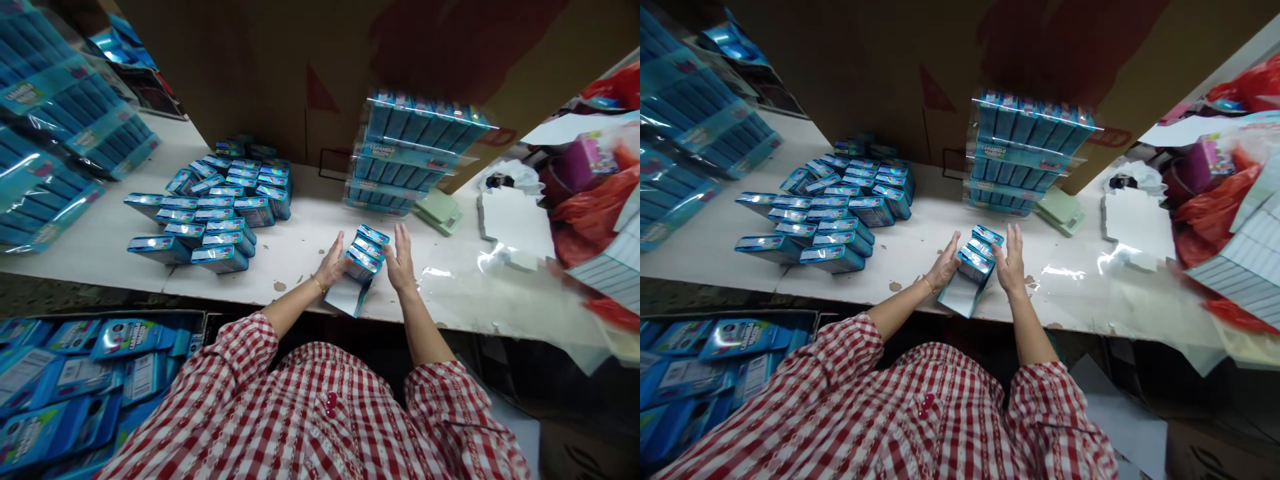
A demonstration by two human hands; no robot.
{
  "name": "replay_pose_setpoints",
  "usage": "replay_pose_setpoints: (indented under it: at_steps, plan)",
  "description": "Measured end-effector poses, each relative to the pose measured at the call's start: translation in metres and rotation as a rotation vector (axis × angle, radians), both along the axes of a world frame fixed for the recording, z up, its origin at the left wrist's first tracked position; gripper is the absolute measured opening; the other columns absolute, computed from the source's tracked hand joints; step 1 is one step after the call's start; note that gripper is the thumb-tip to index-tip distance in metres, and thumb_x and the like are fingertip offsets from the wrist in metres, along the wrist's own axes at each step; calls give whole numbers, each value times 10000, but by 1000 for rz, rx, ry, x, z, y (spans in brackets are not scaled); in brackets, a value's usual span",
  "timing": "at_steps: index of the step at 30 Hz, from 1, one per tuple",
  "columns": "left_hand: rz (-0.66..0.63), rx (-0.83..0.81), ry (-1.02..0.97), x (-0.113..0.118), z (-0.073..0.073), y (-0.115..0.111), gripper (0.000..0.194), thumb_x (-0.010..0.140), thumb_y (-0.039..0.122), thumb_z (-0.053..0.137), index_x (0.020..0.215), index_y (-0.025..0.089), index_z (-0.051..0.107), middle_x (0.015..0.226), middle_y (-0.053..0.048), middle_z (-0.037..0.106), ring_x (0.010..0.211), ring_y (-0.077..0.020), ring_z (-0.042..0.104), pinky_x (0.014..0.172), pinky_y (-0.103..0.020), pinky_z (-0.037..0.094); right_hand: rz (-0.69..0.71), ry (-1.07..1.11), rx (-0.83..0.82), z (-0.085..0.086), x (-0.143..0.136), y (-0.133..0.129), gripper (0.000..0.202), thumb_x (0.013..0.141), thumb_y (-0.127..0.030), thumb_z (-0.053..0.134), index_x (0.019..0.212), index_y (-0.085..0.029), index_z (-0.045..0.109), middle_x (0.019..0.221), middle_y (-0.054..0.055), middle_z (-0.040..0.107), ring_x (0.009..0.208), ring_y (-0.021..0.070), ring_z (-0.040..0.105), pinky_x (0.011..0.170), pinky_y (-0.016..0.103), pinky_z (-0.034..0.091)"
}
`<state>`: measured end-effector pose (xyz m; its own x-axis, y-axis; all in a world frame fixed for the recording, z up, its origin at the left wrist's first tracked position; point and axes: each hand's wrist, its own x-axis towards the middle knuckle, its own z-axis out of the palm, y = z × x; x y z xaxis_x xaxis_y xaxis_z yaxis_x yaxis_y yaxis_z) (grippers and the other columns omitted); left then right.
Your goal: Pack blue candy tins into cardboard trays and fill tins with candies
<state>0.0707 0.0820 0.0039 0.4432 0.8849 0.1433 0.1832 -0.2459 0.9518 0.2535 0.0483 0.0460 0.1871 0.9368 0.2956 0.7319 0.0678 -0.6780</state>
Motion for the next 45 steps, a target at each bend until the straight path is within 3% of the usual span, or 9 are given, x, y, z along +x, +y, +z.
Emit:
replay_pose_setpoints:
  at_steps: [3, 7, 10, 17, 23, 27, 31, 37, 45]
  plan:
    - [-89, 86, 144, -10, -12, -9, 985, 691, 486, 683, 1446, 105, 176, 1492, -208, 236, 1381, -325, 240, 1131, -474, 225, 207, -438, -75, 17, -5, 4, 670, 869, -588, 351, 1443, -256, 261, 1517, 96, 217, 1399, 331, 116, 1065, 607, 181]
    - [-40, 148, 306, -7, -25, -24, 617, 790, 135, 466, 1389, 103, 324, 1383, -169, 449, 1282, -265, 428, 1080, -444, 340, 397, -733, -234, 27, -10, 7, 706, 844, -591, 404, 1441, -230, 290, 1515, 106, 231, 1370, 398, 148, 1024, 638, 218]
    - [65, 149, 369, -6, -29, -36, 639, 745, 31, 376, 1376, 132, 364, 1264, -129, 571, 1153, -234, 551, 1000, -406, 432, 484, -817, -247, 33, -11, 8, 716, 835, -562, 449, 1443, -220, 290, 1524, 110, 203, 1362, 415, 153, 1002, 633, 256]
    - [330, 41, 402, -38, -22, -53, 632, 757, 67, 377, 1389, 71, 347, 1087, -163, 655, 1008, -264, 622, 906, -419, 482, 796, -851, -110, 42, -50, 36, 638, 829, -514, 499, 1394, -236, 395, 1506, 107, 258, 1358, 386, 201, 1011, 636, 248]
    - [312, 78, 192, -67, -7, -59, 479, 873, 299, 429, 1327, 148, 432, 1178, -133, 621, 1069, -246, 597, 927, -401, 483, 798, -740, -110, 61, -79, 77, 609, 845, -594, 428, 1356, -262, 444, 1410, 120, 428, 1298, 370, 355, 1006, 707, 178]
    - [724, 338, 26, -120, 6, -67, 366, 880, 301, 465, 1220, 170, 498, 1123, -115, 595, 1075, -205, 556, 967, -373, 439, 877, -390, -19, 54, -154, 97, 793, 792, -634, 486, 1437, -212, 302, 1463, 139, 337, 1353, 302, 290, 1099, 532, 230]
    - [1168, 410, -44, -193, 5, -58, 536, 858, 406, 505, 1311, 153, 370, 1310, -157, 414, 1264, -250, 386, 1086, -436, 285, 897, 54, -119, 8, -236, 103, 1162, 602, -714, 628, 1486, -206, 69, 1528, 140, 156, 1409, 303, 112, 1132, 500, 169]
    - [714, 78, -91, -255, -13, -21, 930, 670, 465, 710, 1413, 155, 243, 1301, -163, 467, 1197, -281, 484, 1041, -438, 359, 893, 359, -199, -44, -276, 104, 1458, 412, -698, 743, 1464, -179, -122, 1518, 182, 100, 1401, 314, 137, 1129, 486, 164]
    - [378, 60, 66, -277, -9, -19, 1243, 513, 510, 804, 1471, 159, 95, 1475, -186, 236, 1379, -338, 230, 1137, -470, 179, 901, 330, -220, -40, -248, 75, 1369, 465, -570, 798, 1475, -247, -67, 1521, 131, 115, 1390, 308, 175, 1115, 483, 213]
